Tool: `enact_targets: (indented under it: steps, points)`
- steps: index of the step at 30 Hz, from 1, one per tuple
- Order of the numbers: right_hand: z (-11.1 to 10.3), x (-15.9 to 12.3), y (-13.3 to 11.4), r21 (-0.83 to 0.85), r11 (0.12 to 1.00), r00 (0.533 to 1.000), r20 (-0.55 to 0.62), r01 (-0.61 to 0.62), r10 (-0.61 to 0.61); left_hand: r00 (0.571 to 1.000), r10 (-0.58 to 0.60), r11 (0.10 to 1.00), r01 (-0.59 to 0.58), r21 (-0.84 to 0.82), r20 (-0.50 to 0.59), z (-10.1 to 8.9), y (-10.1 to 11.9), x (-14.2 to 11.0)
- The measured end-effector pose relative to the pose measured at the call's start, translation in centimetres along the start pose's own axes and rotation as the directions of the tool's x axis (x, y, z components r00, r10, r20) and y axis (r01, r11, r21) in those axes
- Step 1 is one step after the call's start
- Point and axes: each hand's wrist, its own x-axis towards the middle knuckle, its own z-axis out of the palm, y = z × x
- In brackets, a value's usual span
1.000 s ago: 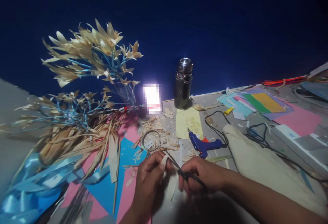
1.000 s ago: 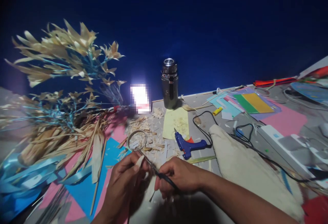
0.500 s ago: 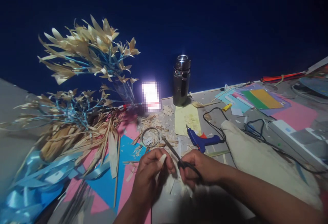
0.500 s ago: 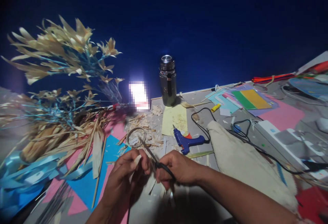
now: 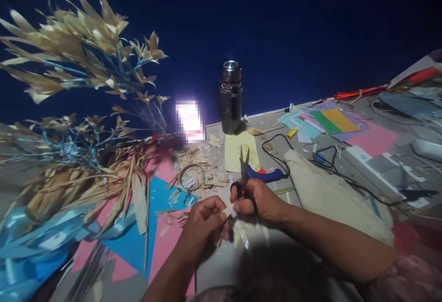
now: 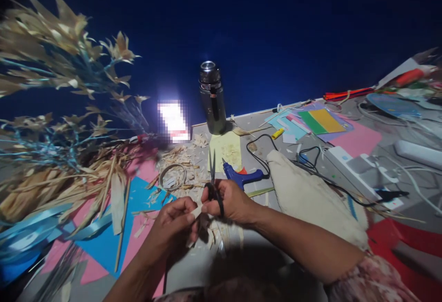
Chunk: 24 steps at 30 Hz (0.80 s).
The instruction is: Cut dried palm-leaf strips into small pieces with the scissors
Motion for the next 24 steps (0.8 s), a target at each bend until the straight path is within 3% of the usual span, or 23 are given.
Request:
enact_targets:
  steps: [4, 9, 12, 15, 19, 24]
  points:
    - [-0.1, 0.5, 0.5, 0.122, 0.991, 0.982, -0.185, 0.062, -0.039, 0.996, 0.033, 0.982, -0.048, -0.181, -0.087, 0.7, 1.0, 0.1]
    - [-0.3, 0.7, 1.1, 0.084, 0.993, 0.976, -0.209, 0.085, -0.066, 0.986, 0.035, 0.974, -0.070, -0.214, -0.162, 0.8, 0.9, 0.3]
    - [-0.3, 0.5, 0.5, -0.020, 0.999, 0.989, -0.140, 0.039, -0.041, 0.966, 0.063, 0.965, -0.123, -0.232, -0.253, 0.5, 0.8, 0.2]
    - [-0.5, 0.2, -0.3, -0.174, 0.984, 0.999, 0.042, 0.033, -0.026, 0.941, 0.076, 0.939, -0.179, -0.294, -0.330, 0.2, 1.2, 0.0]
    - [-0.6, 0.0, -0.2, -0.287, 0.958, 0.965, 0.253, 0.010, 0.066, 0.925, 0.106, 0.908, -0.239, -0.344, -0.365, 0.0, 1.6, -0.3]
    - [0.1, -0.2, 0.4, -0.314, 0.947, 0.929, 0.327, -0.068, 0.174, 0.931, 0.092, 0.918, -0.217, -0.333, -0.354, 0.2, 1.5, -0.3]
